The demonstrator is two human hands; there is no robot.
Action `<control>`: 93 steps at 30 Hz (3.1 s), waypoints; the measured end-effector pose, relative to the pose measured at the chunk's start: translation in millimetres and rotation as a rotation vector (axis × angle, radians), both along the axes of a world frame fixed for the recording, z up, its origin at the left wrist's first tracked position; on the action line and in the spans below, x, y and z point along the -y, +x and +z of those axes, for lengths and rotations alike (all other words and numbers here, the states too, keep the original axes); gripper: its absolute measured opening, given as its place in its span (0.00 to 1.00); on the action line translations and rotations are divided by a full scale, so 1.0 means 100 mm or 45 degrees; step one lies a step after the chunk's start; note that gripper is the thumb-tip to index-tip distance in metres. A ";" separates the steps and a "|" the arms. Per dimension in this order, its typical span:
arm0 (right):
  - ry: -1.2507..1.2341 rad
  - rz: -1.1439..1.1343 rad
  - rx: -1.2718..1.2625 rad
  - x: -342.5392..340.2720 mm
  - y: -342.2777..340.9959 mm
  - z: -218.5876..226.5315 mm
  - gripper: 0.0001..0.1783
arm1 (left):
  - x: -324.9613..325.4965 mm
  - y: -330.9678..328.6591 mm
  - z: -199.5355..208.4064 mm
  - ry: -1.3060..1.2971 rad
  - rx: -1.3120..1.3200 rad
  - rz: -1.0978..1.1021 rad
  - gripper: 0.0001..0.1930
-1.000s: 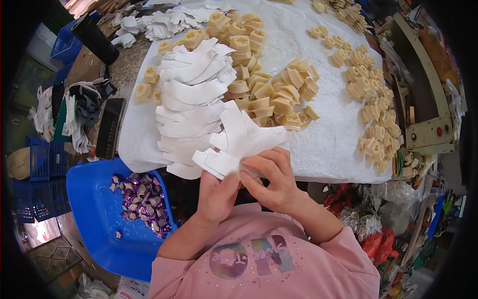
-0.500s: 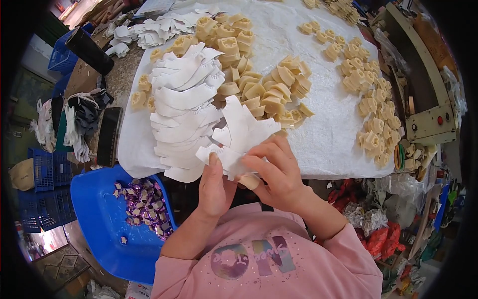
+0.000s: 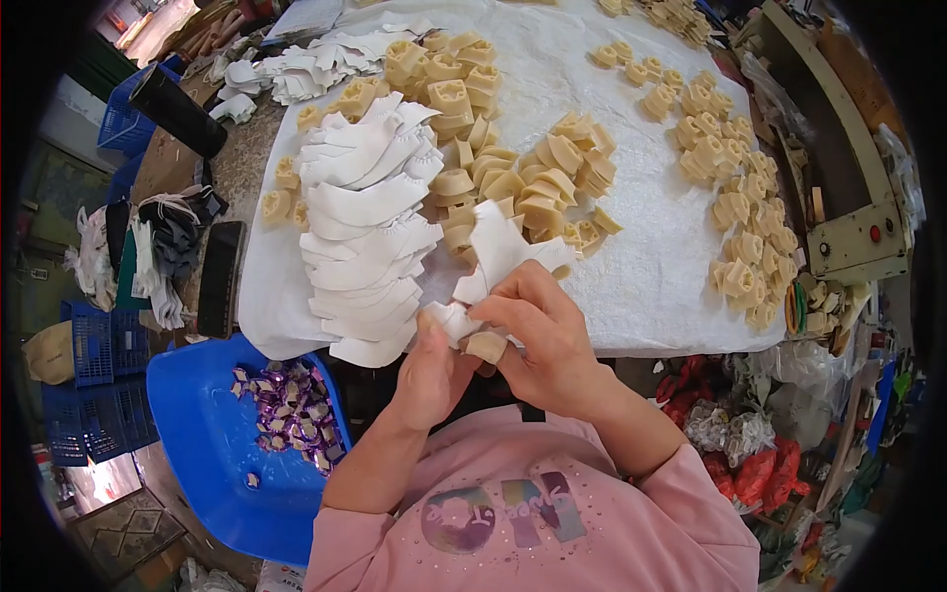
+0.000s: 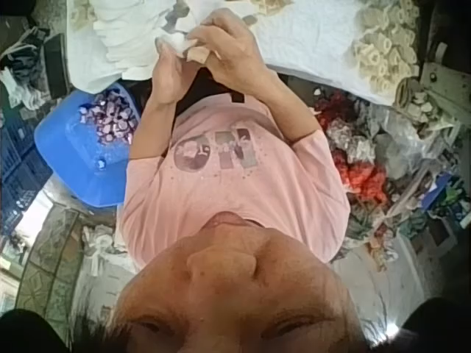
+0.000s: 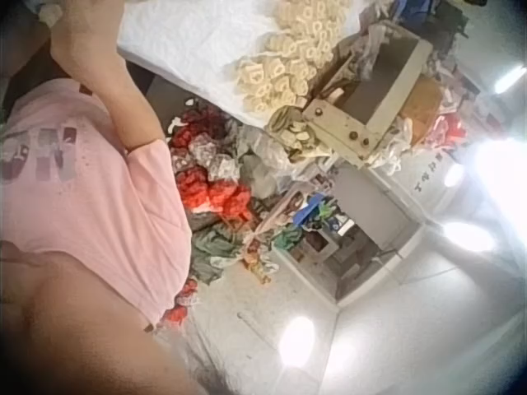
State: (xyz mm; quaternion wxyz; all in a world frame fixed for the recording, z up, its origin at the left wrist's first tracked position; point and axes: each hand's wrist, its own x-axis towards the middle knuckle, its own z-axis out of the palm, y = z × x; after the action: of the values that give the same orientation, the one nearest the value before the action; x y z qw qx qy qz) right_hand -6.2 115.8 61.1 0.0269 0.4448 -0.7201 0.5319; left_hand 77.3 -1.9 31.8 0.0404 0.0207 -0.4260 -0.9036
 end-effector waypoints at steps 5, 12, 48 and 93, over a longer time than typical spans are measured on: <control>0.094 -0.105 -0.231 -0.04 -0.04 -0.01 0.15 | 0.05 -0.09 0.15 -0.217 0.153 0.025 0.29; -0.024 -0.209 -0.484 -0.04 -0.07 -0.02 0.14 | 0.07 -0.11 0.18 -0.011 0.234 0.038 0.29; 0.063 -0.150 -0.176 -0.15 -0.07 0.17 0.10 | -0.26 -0.30 0.27 -0.492 -0.014 0.276 0.29; 0.056 -0.051 -0.222 -0.29 -0.07 0.11 0.11 | -0.06 -0.27 0.31 0.017 0.283 0.423 0.15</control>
State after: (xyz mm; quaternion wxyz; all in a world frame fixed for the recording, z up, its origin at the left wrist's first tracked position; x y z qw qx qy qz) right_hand -13.1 145.2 72.1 0.0904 0.4752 -0.7352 0.4748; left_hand 50.0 4.1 63.1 0.1414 0.1906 -0.4125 -0.8795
